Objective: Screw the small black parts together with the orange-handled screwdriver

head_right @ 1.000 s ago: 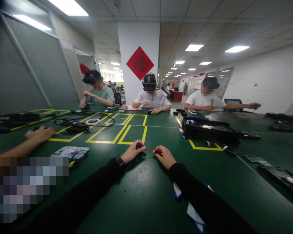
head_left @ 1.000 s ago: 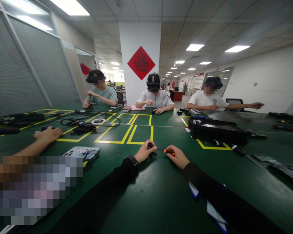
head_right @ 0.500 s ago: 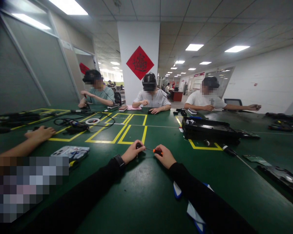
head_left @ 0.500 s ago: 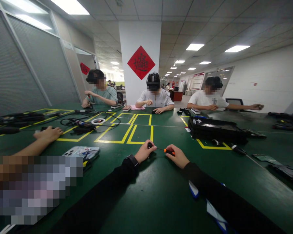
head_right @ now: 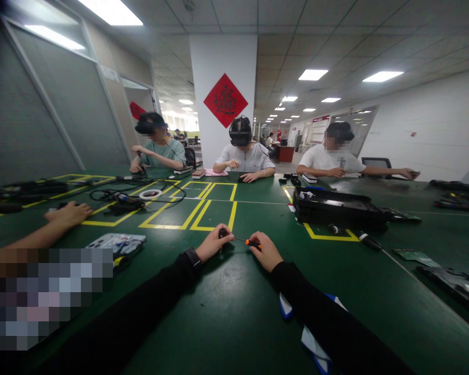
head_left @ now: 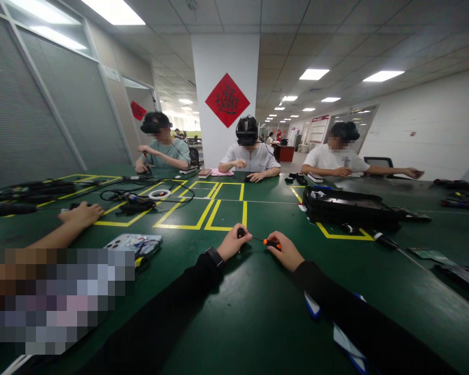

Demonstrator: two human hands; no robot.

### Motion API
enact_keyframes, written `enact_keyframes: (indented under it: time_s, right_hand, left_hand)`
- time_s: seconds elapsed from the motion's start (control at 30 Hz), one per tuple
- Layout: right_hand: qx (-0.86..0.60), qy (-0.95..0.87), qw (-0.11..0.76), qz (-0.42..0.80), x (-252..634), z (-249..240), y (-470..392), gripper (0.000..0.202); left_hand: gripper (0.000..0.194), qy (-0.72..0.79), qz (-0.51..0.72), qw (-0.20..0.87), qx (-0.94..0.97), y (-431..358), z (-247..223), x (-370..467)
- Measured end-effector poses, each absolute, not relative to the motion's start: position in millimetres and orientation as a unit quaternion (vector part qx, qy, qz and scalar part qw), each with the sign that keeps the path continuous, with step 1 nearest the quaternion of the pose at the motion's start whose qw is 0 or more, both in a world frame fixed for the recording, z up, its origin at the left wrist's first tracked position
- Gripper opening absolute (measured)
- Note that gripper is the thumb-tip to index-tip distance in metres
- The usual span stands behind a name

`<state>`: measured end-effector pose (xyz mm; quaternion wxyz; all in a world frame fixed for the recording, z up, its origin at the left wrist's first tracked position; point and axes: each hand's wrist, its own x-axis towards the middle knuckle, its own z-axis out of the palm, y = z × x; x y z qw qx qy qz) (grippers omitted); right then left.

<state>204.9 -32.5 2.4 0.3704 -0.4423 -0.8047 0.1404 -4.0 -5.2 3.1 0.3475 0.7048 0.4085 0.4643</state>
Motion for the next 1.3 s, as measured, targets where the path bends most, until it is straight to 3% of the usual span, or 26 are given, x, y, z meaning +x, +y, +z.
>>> enact_keyframes:
  time_s: [0.23,0.4,0.77,1.13,1.3]
  right_hand:
    - [-0.506,-0.791,0.33,0.092,202.9,-1.1,-28.6,0.026]
    - [-0.476,-0.799,0.356,0.091,205.2,0.5,-30.4,0.014]
    - [-0.458,-0.791,0.375,0.157,202.7,7.0,-36.4,0.018]
    - [-0.482,-0.792,0.354,0.126,203.2,2.3,-31.3,0.024]
    - [-0.471,-0.798,0.362,0.105,204.9,-1.4,-27.9,0.014]
  left_hand:
    - [0.022,0.404,0.464,0.353,0.705,-4.1,0.4,-2.7]
    - [0.022,0.396,0.462,0.373,0.7,-5.6,2.7,-2.0]
    - [0.025,0.411,0.457,0.381,0.691,-7.8,5.2,-2.9]
    - [0.023,0.402,0.469,0.383,0.687,-2.4,-1.1,-3.4]
    - [0.023,0.378,0.47,0.388,0.698,-1.7,-0.9,-3.4]
